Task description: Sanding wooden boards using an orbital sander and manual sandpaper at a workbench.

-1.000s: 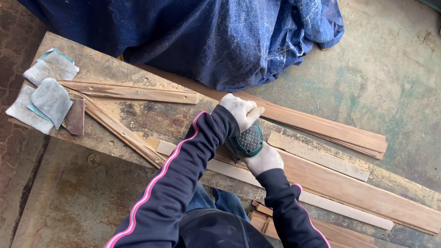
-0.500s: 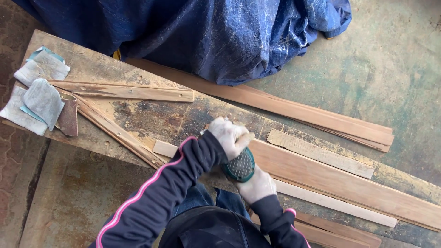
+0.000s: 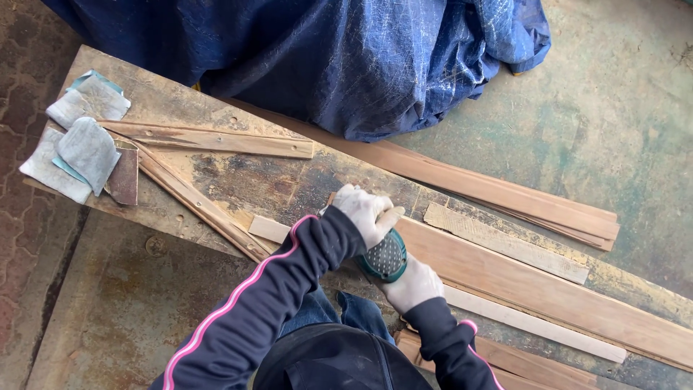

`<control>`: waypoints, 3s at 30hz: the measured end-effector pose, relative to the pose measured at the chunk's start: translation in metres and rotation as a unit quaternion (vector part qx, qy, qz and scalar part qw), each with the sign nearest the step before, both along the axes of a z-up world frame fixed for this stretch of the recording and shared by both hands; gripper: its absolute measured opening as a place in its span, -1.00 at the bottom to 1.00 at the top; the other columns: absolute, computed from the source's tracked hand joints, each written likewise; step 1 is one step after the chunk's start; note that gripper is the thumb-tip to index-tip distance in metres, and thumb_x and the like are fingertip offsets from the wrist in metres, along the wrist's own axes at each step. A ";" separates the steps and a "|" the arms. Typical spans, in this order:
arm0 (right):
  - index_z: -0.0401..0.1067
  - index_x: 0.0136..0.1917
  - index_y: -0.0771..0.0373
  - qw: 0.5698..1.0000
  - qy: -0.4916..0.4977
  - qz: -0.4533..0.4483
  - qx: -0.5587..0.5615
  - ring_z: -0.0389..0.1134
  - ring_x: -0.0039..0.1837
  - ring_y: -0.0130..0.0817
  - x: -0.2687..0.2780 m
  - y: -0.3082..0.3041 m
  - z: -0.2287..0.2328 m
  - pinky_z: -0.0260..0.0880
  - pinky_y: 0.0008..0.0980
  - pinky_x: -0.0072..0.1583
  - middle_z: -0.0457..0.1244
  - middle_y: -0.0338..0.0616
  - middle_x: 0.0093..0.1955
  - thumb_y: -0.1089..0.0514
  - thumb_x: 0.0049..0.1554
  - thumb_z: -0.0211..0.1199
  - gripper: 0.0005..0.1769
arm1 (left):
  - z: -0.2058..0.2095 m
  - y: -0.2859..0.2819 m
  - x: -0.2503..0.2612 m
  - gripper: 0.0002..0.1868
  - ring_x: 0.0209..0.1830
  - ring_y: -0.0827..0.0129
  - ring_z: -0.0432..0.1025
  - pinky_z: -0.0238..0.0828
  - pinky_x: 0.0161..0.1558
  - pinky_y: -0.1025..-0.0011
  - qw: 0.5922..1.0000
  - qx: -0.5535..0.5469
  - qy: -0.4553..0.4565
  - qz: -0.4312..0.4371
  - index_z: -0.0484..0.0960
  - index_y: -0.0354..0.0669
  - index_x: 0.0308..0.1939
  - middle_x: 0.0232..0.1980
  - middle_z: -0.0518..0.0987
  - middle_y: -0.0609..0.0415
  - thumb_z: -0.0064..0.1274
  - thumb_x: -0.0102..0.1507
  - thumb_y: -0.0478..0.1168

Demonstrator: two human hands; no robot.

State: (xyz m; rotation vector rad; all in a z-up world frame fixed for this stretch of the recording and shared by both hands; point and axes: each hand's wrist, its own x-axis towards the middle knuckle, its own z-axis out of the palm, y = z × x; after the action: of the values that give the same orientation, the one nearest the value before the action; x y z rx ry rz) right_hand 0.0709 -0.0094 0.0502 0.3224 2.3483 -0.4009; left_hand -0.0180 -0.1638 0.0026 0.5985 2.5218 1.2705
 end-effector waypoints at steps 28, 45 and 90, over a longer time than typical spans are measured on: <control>0.40 0.22 0.19 0.999 0.030 0.018 -0.019 0.49 -0.02 0.10 -0.032 -0.041 -0.002 0.48 -0.06 0.09 0.43 0.16 -0.15 -0.14 0.02 0.32 -0.42 | -0.006 -0.055 -0.014 -0.70 -0.34 0.10 0.55 0.31 -0.02 0.17 0.993 -0.005 0.074 0.091 0.75 -0.04 -0.27 -0.38 0.67 -0.06 0.02 0.33 0.02; 0.54 0.01 0.18 0.997 -0.006 -0.040 0.063 0.50 0.05 0.06 0.003 0.093 -0.011 0.49 -0.07 0.12 0.44 0.13 -0.10 -0.43 -0.10 0.37 -0.31 | -0.004 0.099 -0.010 -0.63 -0.44 0.12 0.57 0.31 0.06 0.10 1.000 -0.008 0.028 -0.003 0.72 -0.08 -0.28 -0.45 0.67 -0.06 -0.08 0.29 0.06; 0.60 -0.01 0.15 0.983 -0.088 0.036 0.159 0.51 0.10 -0.03 -0.009 0.156 -0.013 0.50 -0.14 0.17 0.46 0.05 -0.03 -0.44 -0.06 0.36 -0.34 | -0.003 0.152 0.013 -0.63 -0.53 0.02 0.51 0.35 -0.06 0.08 0.992 0.036 0.042 0.117 0.67 -0.15 -0.37 -0.48 0.63 -0.14 -0.02 0.30 0.05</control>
State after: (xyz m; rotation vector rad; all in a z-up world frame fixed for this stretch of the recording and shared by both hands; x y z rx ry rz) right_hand 0.0614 0.1462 0.0373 0.4036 2.2387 0.0401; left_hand -0.0047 -0.0113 -0.0001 0.3877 2.6899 1.4477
